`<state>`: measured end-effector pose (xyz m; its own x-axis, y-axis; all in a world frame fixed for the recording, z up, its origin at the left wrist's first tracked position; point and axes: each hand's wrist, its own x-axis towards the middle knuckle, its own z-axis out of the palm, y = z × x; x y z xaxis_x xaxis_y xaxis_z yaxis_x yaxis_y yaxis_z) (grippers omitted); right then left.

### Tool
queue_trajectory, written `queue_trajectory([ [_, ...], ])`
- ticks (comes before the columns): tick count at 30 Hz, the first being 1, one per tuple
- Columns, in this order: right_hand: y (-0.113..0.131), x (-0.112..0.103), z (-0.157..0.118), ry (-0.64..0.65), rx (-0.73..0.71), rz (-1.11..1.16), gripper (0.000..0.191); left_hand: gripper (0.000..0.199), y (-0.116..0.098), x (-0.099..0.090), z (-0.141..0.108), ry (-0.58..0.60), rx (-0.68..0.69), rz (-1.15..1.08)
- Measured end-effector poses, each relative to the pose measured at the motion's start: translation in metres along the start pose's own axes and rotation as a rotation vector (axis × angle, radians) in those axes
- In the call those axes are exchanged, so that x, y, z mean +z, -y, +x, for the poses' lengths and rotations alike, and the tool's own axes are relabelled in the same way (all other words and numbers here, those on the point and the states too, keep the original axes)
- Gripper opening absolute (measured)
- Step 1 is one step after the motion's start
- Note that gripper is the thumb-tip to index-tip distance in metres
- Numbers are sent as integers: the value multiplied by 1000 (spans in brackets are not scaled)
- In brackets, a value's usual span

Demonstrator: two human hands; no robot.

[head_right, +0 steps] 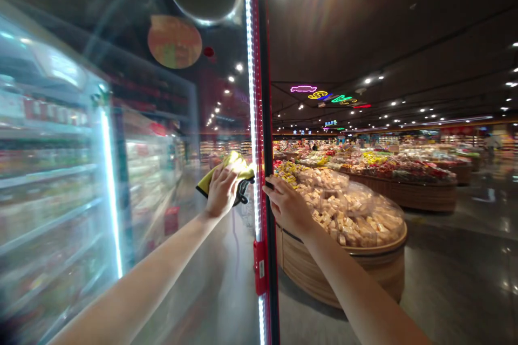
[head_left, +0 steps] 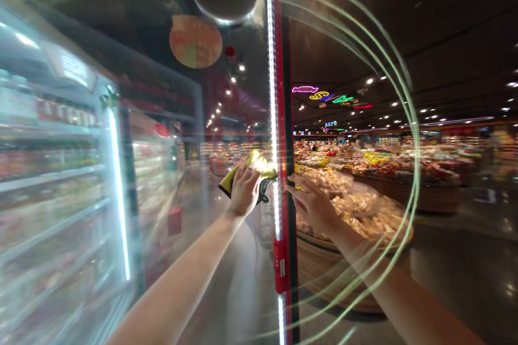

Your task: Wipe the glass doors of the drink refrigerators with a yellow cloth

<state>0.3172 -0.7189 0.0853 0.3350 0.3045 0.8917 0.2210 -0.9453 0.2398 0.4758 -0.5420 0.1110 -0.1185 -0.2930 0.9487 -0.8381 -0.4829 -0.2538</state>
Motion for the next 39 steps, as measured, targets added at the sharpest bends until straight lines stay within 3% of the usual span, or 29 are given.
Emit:
queue_trajectory([
  [2, -3, -2, 4, -77, 62, 78, 41, 33, -10, -1, 35, -49, 3, -53],
  [6, -11, -15, 16, -287, 200, 161, 39, 39, -42, 10, 105, -34, 100, -110],
  [9, -18, -25, 19, -374, 258, 145, 38, 37, -59, 20, 126, -38, 27, -110],
  [13, -23, -29, 10, -352, 306, 160, 40, 35, -64, 24, 115, -30, 24, -126],
  [17, -20, -24, -5, -335, 341, 164, 41, 32, -67, 25, 84, -1, 67, -155],
  [23, -8, -17, -23, -308, 334, 159, 39, 32, -87, 30, -2, 61, 104, -157],
  [27, -3, -16, -21, -231, 309, 173, 42, 40, -88, 34, -55, 101, 185, -160],
  [30, -5, -16, -12, -225, 301, 166, 44, 48, -77, 35, -49, 118, 229, -165],
  [36, -9, -19, 0, -287, 330, 160, 48, 53, -64, 32, 32, 2, -19, -203],
  [39, -4, -18, -6, -311, 336, 175, 46, 54, -75, 35, 19, -9, -64, -183],
])
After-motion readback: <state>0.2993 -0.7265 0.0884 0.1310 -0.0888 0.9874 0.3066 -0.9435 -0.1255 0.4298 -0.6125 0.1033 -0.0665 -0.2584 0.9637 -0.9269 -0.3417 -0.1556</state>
